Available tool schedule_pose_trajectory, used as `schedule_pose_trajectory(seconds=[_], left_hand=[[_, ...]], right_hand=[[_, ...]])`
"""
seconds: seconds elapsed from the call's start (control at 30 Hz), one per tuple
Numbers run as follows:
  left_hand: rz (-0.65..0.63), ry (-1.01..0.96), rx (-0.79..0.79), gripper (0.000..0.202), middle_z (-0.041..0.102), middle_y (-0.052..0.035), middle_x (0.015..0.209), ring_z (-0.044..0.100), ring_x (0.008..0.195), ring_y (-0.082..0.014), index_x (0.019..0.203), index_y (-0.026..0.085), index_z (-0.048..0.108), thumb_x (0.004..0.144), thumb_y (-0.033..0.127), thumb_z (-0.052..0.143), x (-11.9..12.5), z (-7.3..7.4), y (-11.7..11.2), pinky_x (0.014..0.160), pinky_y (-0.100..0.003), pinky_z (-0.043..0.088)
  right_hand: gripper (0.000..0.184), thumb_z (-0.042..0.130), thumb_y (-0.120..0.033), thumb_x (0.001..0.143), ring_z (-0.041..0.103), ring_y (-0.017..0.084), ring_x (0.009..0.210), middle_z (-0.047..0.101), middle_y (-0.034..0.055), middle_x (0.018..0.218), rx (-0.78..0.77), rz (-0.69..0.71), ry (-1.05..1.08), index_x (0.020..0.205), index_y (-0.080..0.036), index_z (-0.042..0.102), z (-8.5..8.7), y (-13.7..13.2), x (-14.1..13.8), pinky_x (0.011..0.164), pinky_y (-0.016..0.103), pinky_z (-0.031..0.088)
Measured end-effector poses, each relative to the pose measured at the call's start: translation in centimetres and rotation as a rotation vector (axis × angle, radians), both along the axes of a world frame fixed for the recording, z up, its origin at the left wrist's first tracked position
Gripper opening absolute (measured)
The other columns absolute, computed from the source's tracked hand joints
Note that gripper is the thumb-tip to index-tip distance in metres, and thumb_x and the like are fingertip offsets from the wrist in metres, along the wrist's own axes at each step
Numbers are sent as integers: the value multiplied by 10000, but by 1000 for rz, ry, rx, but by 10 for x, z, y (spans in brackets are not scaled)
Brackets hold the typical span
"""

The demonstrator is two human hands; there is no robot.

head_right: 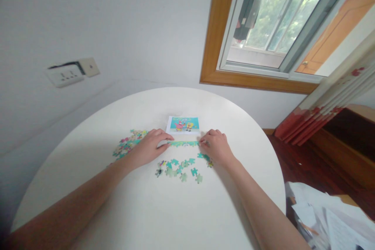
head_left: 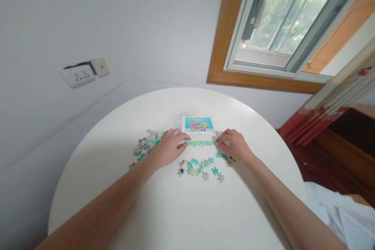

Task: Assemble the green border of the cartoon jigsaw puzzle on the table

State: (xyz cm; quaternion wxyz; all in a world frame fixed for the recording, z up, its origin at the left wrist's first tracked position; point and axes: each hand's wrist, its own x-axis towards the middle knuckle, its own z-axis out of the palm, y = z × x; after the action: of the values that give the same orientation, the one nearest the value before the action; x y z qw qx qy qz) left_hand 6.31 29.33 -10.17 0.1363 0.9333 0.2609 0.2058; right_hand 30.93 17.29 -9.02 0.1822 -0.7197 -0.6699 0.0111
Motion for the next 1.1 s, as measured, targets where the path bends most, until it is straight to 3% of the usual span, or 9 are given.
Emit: schedule_pose_trajectory(seconds=[1.1], left_hand=[[-17,-24,7,224,611,-71,977,529,992,-234,993,201,676,816,136,556,4,-1,-2,913,-378,420]], right_hand=[[137,575,-244,853,536,182,891,646,38,901,50,45,1,883,-254,708,-7,3,-8,782,312,362]])
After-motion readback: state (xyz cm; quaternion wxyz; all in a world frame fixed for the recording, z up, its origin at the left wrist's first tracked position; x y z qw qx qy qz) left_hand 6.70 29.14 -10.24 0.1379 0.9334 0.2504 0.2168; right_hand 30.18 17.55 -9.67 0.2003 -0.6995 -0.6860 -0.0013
